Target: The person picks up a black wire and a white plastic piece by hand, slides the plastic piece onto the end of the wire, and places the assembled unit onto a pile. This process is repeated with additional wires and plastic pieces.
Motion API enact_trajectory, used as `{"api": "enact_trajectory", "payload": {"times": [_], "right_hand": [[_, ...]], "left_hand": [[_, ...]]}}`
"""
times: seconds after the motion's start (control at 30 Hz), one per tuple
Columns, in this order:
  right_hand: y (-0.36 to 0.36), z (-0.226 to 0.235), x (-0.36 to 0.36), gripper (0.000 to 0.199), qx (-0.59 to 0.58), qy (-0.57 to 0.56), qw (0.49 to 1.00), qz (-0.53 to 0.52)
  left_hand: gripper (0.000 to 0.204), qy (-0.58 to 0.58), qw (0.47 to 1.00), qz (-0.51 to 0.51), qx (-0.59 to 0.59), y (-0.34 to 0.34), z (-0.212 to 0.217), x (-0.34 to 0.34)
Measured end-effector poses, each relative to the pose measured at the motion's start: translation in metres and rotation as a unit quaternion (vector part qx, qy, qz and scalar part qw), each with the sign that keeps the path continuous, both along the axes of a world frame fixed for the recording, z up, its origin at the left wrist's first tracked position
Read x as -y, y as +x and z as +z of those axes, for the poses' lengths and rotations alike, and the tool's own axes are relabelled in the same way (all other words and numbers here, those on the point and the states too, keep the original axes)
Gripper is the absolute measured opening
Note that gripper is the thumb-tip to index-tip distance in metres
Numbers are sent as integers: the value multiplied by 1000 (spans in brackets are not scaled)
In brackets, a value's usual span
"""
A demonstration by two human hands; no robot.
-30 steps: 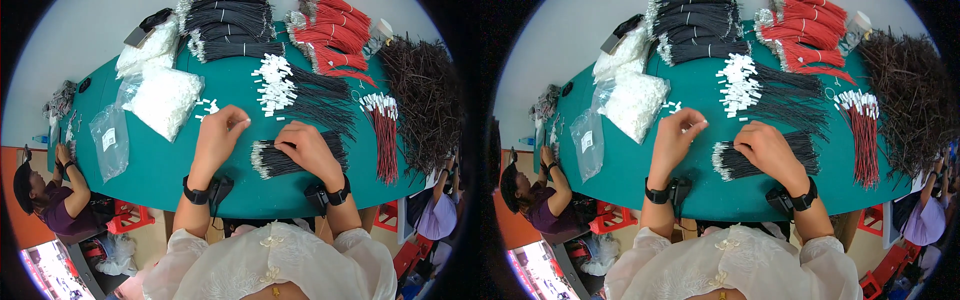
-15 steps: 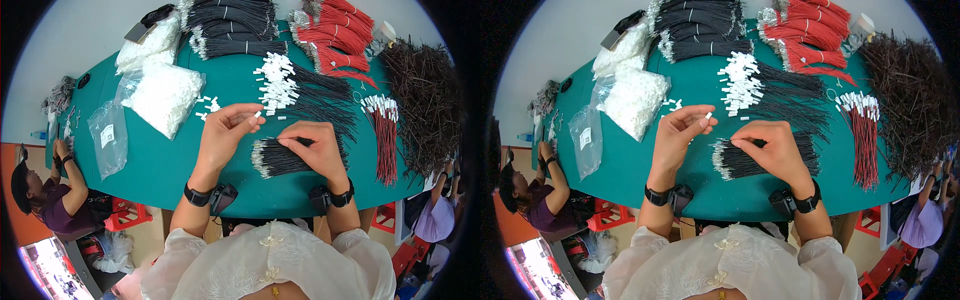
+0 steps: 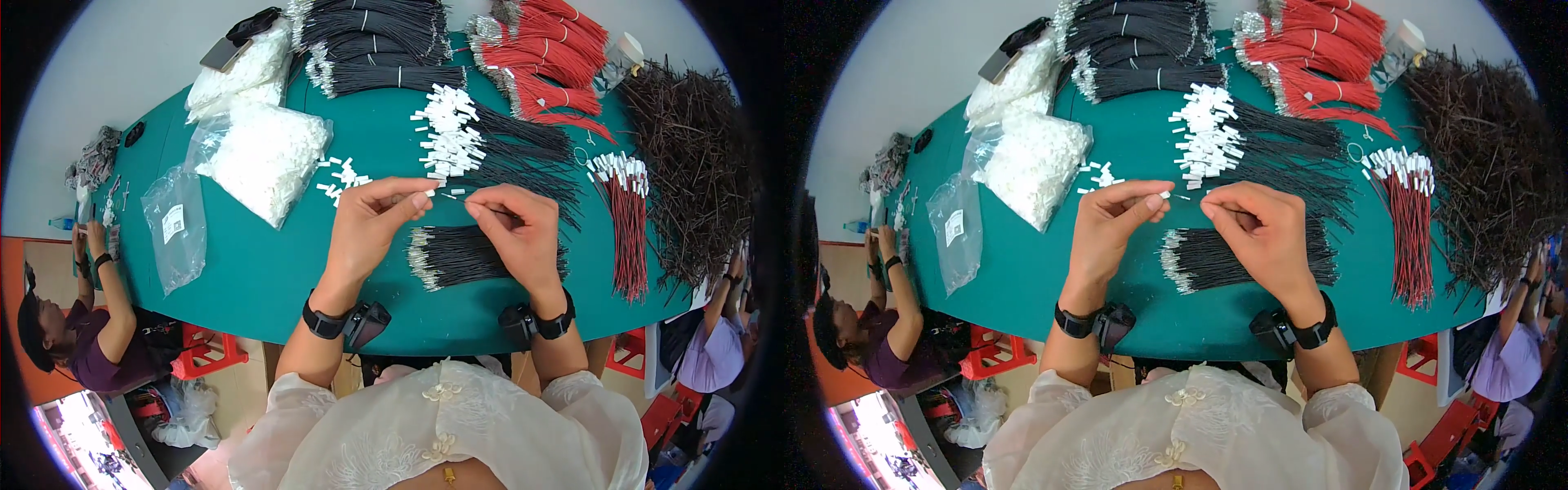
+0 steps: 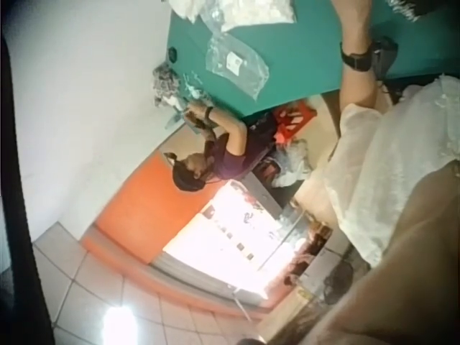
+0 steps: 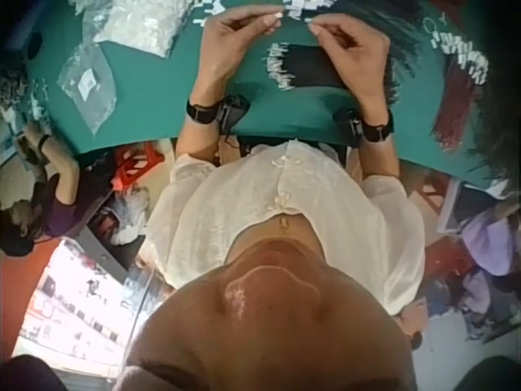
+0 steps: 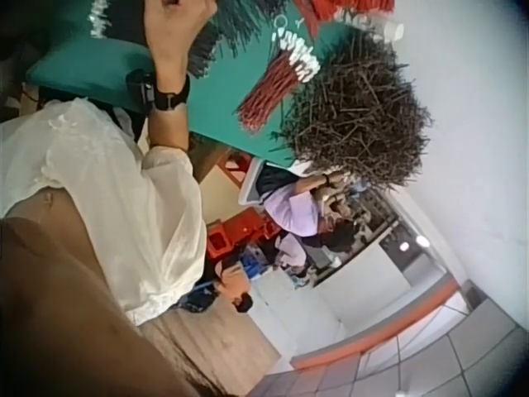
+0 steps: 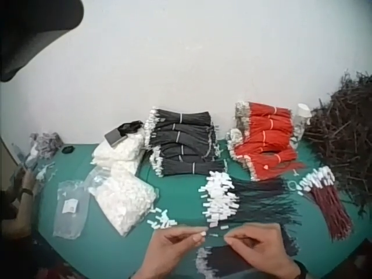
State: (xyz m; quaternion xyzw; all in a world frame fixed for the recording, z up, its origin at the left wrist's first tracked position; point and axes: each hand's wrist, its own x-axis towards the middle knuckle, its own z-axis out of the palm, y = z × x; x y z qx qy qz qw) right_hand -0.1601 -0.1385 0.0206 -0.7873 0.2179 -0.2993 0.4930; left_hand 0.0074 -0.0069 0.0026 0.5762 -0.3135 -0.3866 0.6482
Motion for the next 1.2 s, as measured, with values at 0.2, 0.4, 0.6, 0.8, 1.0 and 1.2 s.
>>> {"api": "enact_trajectory", "payload": {"times": [0.2, 0.4, 0.6, 0.8, 1.0, 1.2], "right_hand": [[2, 1, -3, 12, 45, -112, 993, -21], [2, -1, -2, 15, 72, -183, 980, -36], [2, 0, -2, 17, 73, -186, 979, -34], [2, 1, -2, 17, 74, -193, 978, -30], [2, 0, -1, 18, 87, -226, 970, -24], [2, -2, -1, 18, 71, -257, 964, -15]], "left_hand": [[19, -15, 999, -4, -50, 1, -3, 0], [19, -22, 995, 15, -92, -3, -4, 2], [18, -20, 992, 50, -112, -7, 0, 5], [19, -22, 993, 29, -114, -3, -5, 2], [19, -21, 993, 32, -115, -4, -4, 3], [19, -24, 993, 21, -109, -5, -5, 2]]}}
